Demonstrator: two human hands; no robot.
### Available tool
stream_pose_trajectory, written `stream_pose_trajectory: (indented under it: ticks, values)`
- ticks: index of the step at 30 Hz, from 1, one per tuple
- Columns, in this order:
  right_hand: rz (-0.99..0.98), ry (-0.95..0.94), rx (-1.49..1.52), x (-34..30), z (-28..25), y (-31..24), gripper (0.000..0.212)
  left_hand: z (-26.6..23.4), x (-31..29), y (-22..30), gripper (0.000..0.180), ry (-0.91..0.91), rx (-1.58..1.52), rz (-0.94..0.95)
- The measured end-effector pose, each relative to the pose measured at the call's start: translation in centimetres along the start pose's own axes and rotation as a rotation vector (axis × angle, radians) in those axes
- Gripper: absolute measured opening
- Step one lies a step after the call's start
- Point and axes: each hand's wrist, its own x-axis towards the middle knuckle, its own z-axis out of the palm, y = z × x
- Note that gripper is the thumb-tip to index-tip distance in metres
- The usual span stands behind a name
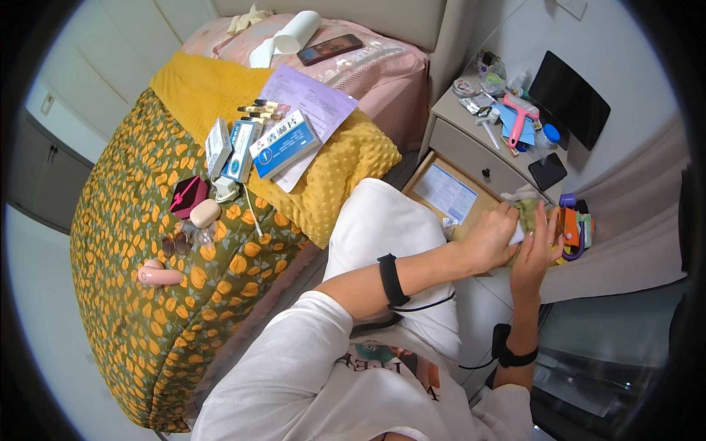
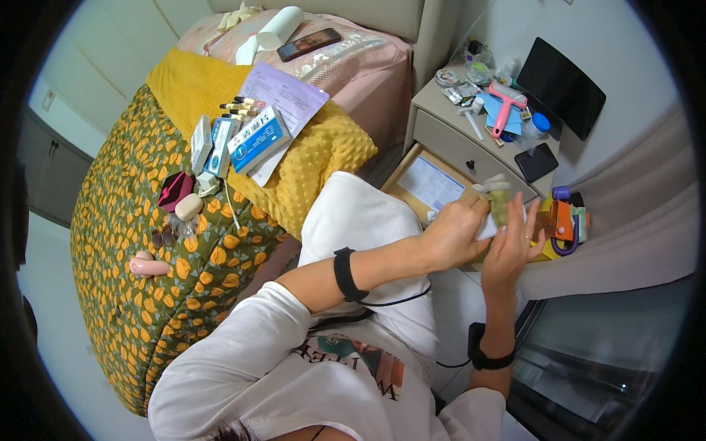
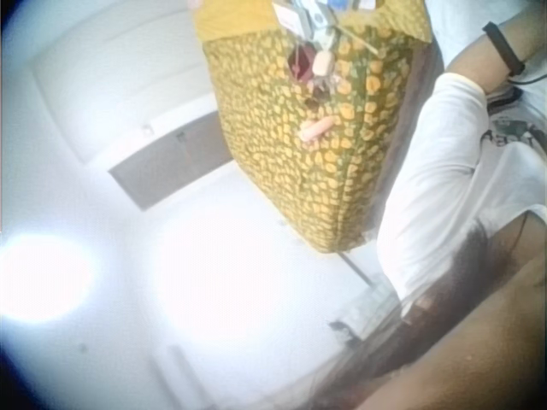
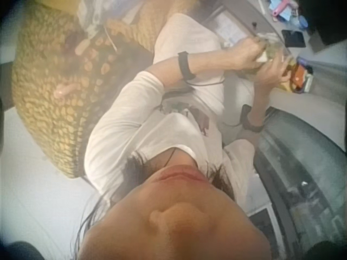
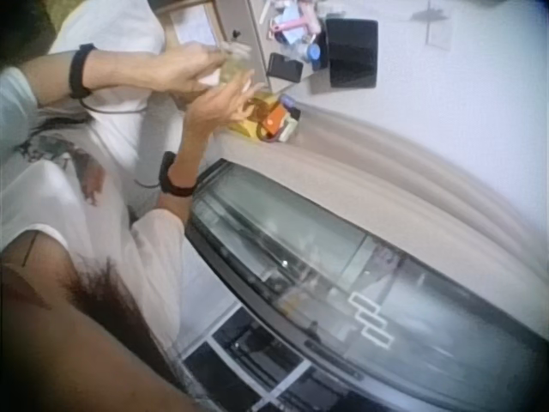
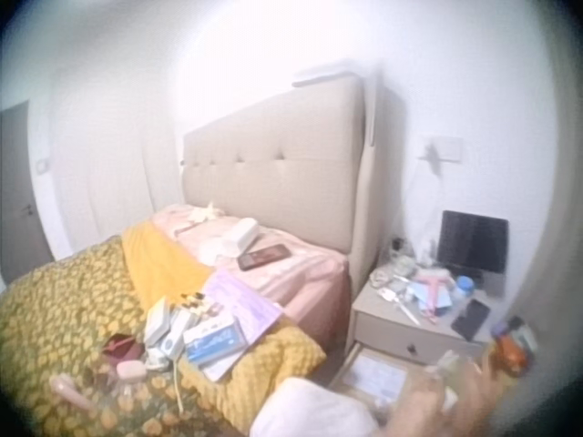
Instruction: The person opens a bedside drawer and removes several items including a face mask, a small bottle, a pink device, and a white remote. They place these items on the bed, then wipe the inside of the drawer with a cloth. Finally, they place a document and a box back into the drawer.
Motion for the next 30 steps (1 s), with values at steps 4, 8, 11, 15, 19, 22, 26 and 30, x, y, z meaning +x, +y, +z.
stream_pose_trajectory:
  ticks: [4,8,11,15,19,22,26,30]
  values:
    - [0.228,0.183,0.323,1.0,2.3,4.5,0.041,-0.7,-0.2,0.3,0.039,0.01,-0.087,-0.027]
    - [0.781,0.317,1.54,0.3,3.1,6.9,0.034,-0.8,0.3,0.1,0.045,0.124,-0.204,-0.006]
    - [0.73,0.376,1.671,-0.2,2.4,6.1,0.03,-0.1,0.6,-0.4,0.047,0.008,-0.33,-0.195]
    - [0.655,0.467,1.734,0.8,1.2,1.9,0.032,1.3,0.4,0.0,0.04,0.006,-0.466,-0.239]
    - [0.518,0.289,1.582,1.4,-0.1,-2.2,0.032,2.5,0.3,0.3,0.035,-0.002,-0.633,-0.363]
    - [0.376,0.14,1.189,0.1,-0.5,-4.5,0.039,2.4,1.0,-0.7,0.035,-0.001,-0.412,-0.216]
    - [0.116,0.173,0.883,0.3,0.1,-3.9,0.045,2.6,1.0,-1.2,0.029,-0.009,-0.613,-0.421]
    - [0.091,0.245,0.762,2.7,1.0,-1.3,0.045,1.6,0.6,-0.7,0.031,-0.128,-0.523,-0.283]
